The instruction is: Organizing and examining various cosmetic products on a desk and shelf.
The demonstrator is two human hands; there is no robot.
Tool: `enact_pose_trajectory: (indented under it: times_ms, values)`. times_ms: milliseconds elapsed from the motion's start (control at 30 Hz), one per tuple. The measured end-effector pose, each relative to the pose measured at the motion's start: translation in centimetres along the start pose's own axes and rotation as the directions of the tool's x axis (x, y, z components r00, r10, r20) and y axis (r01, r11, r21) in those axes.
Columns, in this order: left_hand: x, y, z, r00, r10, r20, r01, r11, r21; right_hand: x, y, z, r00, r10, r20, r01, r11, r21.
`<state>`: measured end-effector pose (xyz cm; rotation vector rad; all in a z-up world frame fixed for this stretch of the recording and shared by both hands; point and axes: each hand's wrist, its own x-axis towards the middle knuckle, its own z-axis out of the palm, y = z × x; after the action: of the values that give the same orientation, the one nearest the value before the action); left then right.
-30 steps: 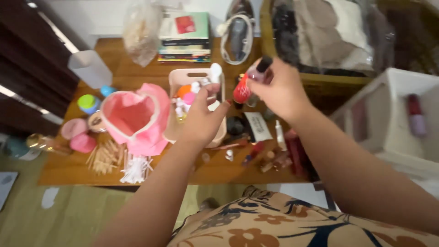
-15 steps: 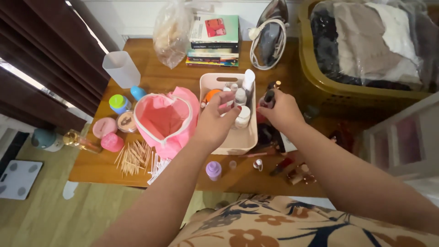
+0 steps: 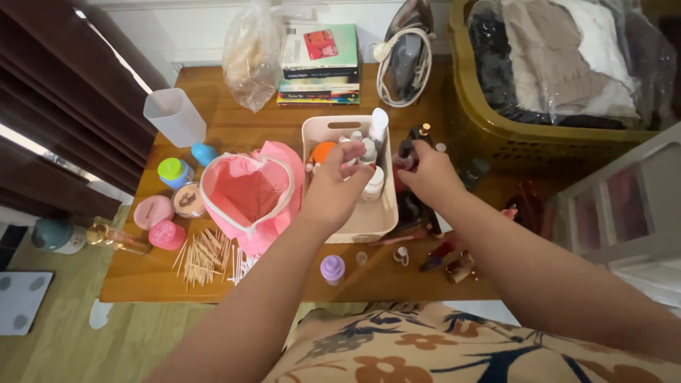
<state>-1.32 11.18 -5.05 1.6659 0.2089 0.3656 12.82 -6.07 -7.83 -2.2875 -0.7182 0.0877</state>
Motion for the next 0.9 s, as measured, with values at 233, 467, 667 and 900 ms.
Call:
enact_pose_trajectory:
  times_ms: [233,467,667,900]
  values:
    - [0.5,0.9,1.1,0.999,-0.023,0.027,0.023,0.999,-0.028,-0.8,0.4,-1.6,0.994,-0.078,-0.083,0.074,0.996,-0.047]
    - [3.3,4.4,4.3,0.971,0.218,-0.1,-0.228,0.968,-0.106,-3.6,-2.9,-10.4,0.986,0.033,-0.164,-0.006,0.988,0.157]
    - [4.1,9.4,12.4,0.947,0.32,0.038,-0.3,0.918,-0.26,-7.8,-2.0,-20.4,0.923,-0.027,-0.383,0.08,0.989,0.123]
    - [1.5,11.7,22.8,0.855,0.403,0.326,-0.316,0.904,-0.287,-14.4,-0.5,-30.1,0.749,0.207,-0.629,-0.235,0.971,0.04]
